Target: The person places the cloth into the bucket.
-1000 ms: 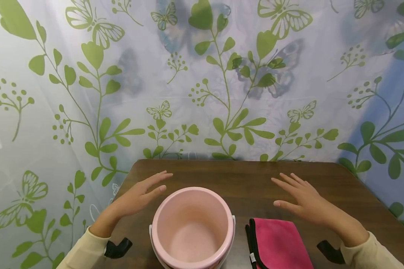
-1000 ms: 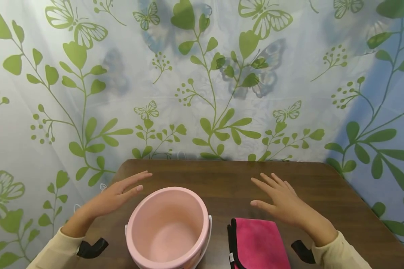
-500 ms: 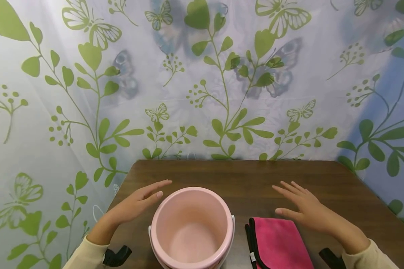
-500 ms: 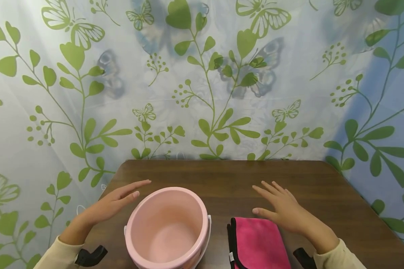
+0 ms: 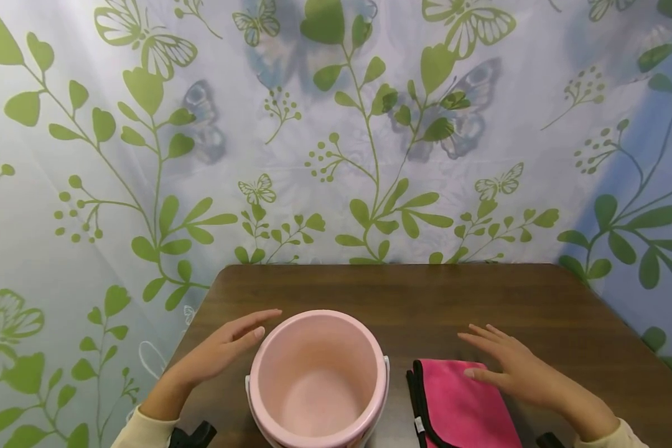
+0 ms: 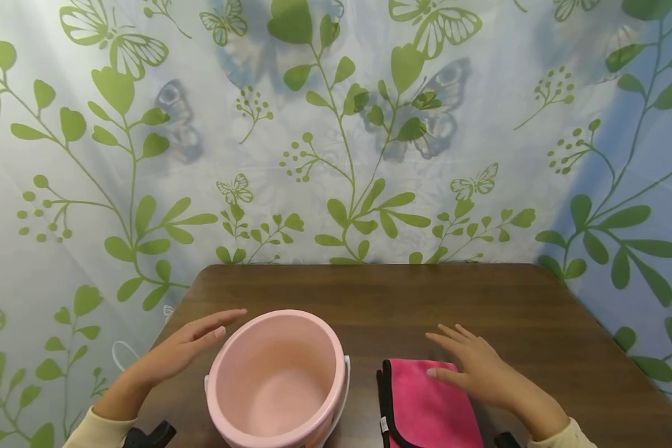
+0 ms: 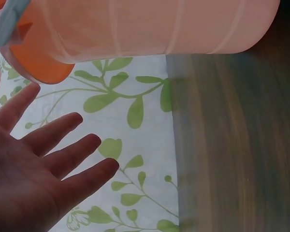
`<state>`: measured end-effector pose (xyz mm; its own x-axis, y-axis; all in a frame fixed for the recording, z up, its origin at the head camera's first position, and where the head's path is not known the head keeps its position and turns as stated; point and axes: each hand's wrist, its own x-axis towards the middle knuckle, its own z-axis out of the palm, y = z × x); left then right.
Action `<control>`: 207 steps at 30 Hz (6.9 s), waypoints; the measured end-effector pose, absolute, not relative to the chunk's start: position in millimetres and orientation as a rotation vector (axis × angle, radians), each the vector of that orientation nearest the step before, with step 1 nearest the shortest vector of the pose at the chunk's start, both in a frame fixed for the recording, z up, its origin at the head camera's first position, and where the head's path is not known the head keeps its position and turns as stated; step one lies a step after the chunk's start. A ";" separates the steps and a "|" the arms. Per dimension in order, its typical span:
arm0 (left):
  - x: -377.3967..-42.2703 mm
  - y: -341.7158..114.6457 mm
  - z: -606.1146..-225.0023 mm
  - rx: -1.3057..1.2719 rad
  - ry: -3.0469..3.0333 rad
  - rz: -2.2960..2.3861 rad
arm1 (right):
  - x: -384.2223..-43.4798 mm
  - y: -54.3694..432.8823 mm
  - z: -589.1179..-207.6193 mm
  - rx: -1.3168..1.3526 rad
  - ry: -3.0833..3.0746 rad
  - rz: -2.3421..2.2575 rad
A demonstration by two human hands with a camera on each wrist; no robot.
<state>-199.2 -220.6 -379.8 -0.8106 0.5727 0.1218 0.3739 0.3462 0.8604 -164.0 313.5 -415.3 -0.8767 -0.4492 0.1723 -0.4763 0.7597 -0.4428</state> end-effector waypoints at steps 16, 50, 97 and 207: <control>-195.0 -217.6 -393.9 0.900 2.305 1.546 | -147.7 332.6 -456.0 0.940 -2.940 0.808; -176.7 -202.7 -407.1 0.712 1.965 1.798 | -130.3 336.2 -471.5 0.814 -3.044 0.557; -176.4 -202.5 -407.6 0.711 1.961 1.823 | -152.0 314.8 -404.5 0.849 -2.677 0.824; -177.7 -204.7 -411.9 0.730 1.926 1.851 | -177.5 101.7 -321.2 1.581 -2.420 0.018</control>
